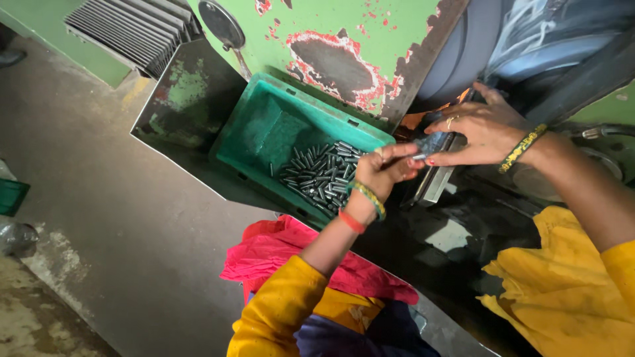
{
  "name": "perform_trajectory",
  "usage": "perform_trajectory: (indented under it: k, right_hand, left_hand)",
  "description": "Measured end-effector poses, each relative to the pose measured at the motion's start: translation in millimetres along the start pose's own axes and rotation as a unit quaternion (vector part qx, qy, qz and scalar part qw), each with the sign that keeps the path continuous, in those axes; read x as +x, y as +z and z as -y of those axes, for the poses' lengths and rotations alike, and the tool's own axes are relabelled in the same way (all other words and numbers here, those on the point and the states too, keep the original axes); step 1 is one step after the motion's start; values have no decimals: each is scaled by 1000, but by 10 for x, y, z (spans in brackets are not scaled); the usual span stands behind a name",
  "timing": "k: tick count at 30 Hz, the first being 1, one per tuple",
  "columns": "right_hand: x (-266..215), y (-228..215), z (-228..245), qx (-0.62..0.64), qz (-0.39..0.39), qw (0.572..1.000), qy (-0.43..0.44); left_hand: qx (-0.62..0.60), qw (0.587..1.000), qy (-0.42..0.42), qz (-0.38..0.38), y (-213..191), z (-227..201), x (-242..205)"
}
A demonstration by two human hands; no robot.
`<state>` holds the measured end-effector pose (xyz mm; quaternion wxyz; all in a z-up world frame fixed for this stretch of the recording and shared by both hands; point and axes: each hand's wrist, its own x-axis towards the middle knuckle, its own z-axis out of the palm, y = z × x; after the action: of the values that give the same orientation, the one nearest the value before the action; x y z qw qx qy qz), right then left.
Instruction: The person repeatedly picks small metal pins from a green bin and presses them against a rotating grinding wheel to smooth their ends. The person handles the pins one at a time, placing each finished piece back into the bin.
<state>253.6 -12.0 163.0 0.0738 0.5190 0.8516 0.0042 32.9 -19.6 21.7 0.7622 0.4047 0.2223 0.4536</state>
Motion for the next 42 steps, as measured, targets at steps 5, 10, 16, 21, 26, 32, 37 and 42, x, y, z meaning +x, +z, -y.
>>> perform_trajectory:
  k: [5, 10, 16, 21, 26, 32, 37, 42]
  right_hand:
    - [19, 58, -13, 7, 9, 1000, -3]
    - [24, 188, -127, 41, 7, 999, -14]
    - [6, 225, -169, 57, -36, 997, -49]
    - [12, 121, -63, -26, 2, 999, -35]
    - [51, 188, -4, -78, 59, 995, 10]
    - [68, 299, -116, -114, 52, 992, 7]
    - [28, 270, -71, -85, 60, 994, 24]
    - [25, 99, 6, -48, 41, 998, 2]
  left_hand:
    - [159, 986, 54, -5, 166, -136, -242]
    - [301, 933, 191, 43, 192, -215, -180]
    - [227, 963, 136, 46, 164, -3, 59]
    - [130, 987, 90, 42, 194, 36, 333]
    - [361, 927, 99, 19, -318, -418, 507]
    - [719, 689, -28, -86, -1014, -609, 194]
    - [760, 597, -236, -96, -966, 1, 173]
    - [794, 567, -194, -103, -1170, 388, 278]
